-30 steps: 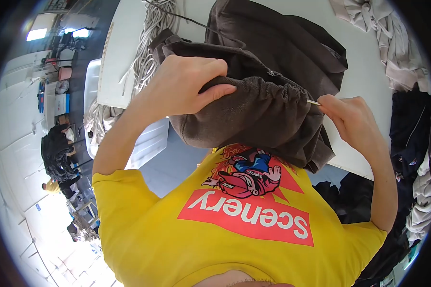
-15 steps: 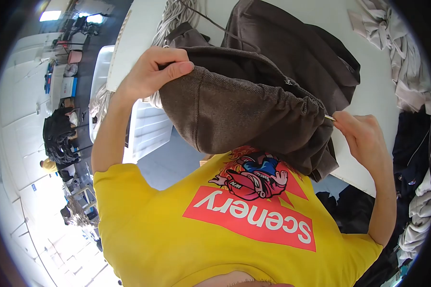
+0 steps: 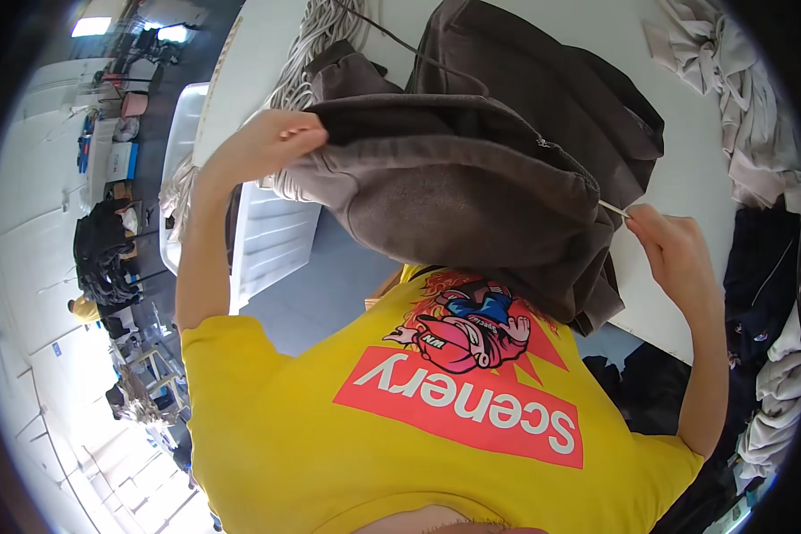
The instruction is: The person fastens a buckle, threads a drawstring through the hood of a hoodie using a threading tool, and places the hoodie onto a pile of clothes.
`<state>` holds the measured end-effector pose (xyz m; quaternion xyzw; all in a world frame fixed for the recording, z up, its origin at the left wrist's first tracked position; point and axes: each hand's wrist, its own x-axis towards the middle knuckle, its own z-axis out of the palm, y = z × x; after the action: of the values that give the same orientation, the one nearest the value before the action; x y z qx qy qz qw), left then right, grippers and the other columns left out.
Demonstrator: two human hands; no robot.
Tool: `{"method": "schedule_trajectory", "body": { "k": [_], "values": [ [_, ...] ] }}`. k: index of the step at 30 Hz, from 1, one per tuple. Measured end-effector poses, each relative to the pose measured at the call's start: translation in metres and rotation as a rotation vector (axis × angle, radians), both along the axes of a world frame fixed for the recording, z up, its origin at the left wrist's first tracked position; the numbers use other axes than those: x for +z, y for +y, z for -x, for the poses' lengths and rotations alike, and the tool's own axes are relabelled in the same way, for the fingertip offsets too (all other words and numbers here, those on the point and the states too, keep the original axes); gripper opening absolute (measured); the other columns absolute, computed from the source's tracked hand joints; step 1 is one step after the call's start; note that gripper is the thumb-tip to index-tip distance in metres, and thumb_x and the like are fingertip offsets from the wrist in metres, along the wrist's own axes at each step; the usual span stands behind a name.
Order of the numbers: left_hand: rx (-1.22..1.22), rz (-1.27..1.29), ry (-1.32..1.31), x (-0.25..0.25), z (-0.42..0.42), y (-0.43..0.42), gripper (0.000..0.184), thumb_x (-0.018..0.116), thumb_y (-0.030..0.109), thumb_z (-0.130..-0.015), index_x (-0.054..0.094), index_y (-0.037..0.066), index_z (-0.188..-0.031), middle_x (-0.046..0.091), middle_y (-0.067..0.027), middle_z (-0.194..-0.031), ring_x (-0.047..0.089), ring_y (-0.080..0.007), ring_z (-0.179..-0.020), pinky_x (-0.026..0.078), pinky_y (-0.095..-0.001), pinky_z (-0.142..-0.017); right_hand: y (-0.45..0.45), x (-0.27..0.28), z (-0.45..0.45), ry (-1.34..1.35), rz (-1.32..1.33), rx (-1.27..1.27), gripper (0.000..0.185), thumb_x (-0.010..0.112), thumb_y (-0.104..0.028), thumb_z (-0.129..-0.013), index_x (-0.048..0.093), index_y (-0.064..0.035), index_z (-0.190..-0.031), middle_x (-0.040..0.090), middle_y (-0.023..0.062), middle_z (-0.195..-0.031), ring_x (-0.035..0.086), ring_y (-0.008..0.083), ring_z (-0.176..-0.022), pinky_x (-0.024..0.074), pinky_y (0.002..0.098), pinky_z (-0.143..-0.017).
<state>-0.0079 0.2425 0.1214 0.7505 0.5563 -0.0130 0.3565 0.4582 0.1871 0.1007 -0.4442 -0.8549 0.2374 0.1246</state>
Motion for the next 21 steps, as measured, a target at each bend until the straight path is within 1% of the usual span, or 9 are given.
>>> {"method": "schedule_trajectory", "body": {
  "k": [1,3,5,8,9,12,13,16,21],
  "values": [
    [0.027,0.014,0.044,-0.005,-0.012,-0.003,0.024,0.058,0.025,-0.09,0.062,0.002,-0.096,0.063,-0.0052,-0.08,0.056,-0.0116,-0.071,0.045,-0.0269,-0.065,0.001,0.0,0.001,-0.017,0.001,0.022,0.007,0.058,-0.005,-0.086,0.052,-0.0012,-0.088,0.051,0.0186,-0.063,0.052,0.0355,-0.056,0.0383,0.0388,-0.051],
    [0.006,-0.037,-0.133,-0.018,-0.04,-0.005,0.024,0.057,0.019,-0.091,0.059,0.003,-0.109,0.065,-0.0069,-0.094,0.06,-0.0149,-0.089,0.046,-0.0289,-0.083,0.002,-0.002,0.004,-0.02,0.002,0.022,0.007,0.058,-0.005,-0.086,0.052,-0.0015,-0.088,0.051,0.0185,-0.063,0.052,0.0356,-0.056,0.0383,0.0389,-0.052],
    [-0.134,-0.141,-0.341,-0.03,-0.072,-0.007,0.024,0.059,0.021,-0.089,0.058,0.004,-0.107,0.065,-0.0075,-0.095,0.06,-0.016,-0.084,0.047,-0.0305,-0.073,0.003,-0.002,0.005,-0.03,0.002,0.021,0.007,0.058,-0.005,-0.086,0.053,-0.0019,-0.088,0.052,0.0185,-0.064,0.053,0.0357,-0.057,0.0384,0.039,-0.052],
    [-0.251,-0.019,-0.29,-0.024,-0.105,-0.004,0.022,0.057,0.02,-0.09,0.059,0.004,-0.105,0.064,-0.0076,-0.093,0.059,-0.0158,-0.085,0.047,-0.0303,-0.075,0.006,-0.001,0.004,-0.015,-0.013,0.018,0.007,0.059,-0.005,-0.086,0.053,-0.0021,-0.088,0.053,0.0186,-0.064,0.053,0.0356,-0.057,0.0386,0.0389,-0.052],
    [-0.277,-0.006,-0.327,-0.027,-0.109,-0.001,0.02,0.057,0.019,-0.09,0.059,0.003,-0.102,0.062,-0.0068,-0.084,0.057,-0.0149,-0.079,0.046,-0.0292,-0.072,0.006,0.0,0.003,-0.005,-0.013,0.013,0.007,0.059,-0.005,-0.085,0.053,-0.002,-0.088,0.053,0.0187,-0.064,0.053,0.0357,-0.057,0.0387,0.0388,-0.052],
    [-0.225,0.111,-0.441,-0.02,-0.108,0.005,0.018,0.057,0.019,-0.091,0.059,0.003,-0.099,0.057,-0.0024,-0.077,0.051,-0.0101,-0.073,0.042,-0.0256,-0.067,0.005,0.001,0.002,0.012,-0.007,-0.005,0.007,0.059,-0.004,-0.085,0.054,-0.002,-0.088,0.053,0.0188,-0.064,0.053,0.0359,-0.057,0.0386,0.0387,-0.052],
    [-0.132,0.238,-0.526,-0.016,-0.109,0.003,0.018,0.057,0.021,-0.092,0.059,0.004,-0.095,0.05,0.0024,-0.072,0.044,-0.0055,-0.069,0.038,-0.0221,-0.063,0.005,0.0,0.002,0.022,-0.001,-0.007,0.006,0.059,-0.005,-0.085,0.054,-0.0021,-0.087,0.053,0.0187,-0.063,0.053,0.0361,-0.057,0.0385,0.0386,-0.052],
    [-0.099,0.218,-0.51,-0.008,-0.106,0.003,0.02,0.058,0.024,-0.092,0.059,0.004,-0.09,0.046,0.0051,-0.069,0.04,-0.0033,-0.067,0.035,-0.021,-0.06,0.003,0.002,0.002,0.034,0.031,-0.011,0.006,0.059,-0.005,-0.085,0.054,-0.002,-0.086,0.052,0.0188,-0.063,0.052,0.0362,-0.056,0.0384,0.0385,-0.051],
    [-0.124,0.183,-0.409,-0.004,-0.091,0.006,0.024,0.059,0.026,-0.092,0.059,0.003,-0.085,0.043,0.0056,-0.065,0.038,-0.0037,-0.063,0.032,-0.0222,-0.056,0.001,0.005,0.003,0.023,0.074,-0.012,0.006,0.059,-0.005,-0.085,0.054,-0.0022,-0.086,0.051,0.0188,-0.062,0.05,0.036,-0.055,0.0378,0.0382,-0.051]
  ]
}}
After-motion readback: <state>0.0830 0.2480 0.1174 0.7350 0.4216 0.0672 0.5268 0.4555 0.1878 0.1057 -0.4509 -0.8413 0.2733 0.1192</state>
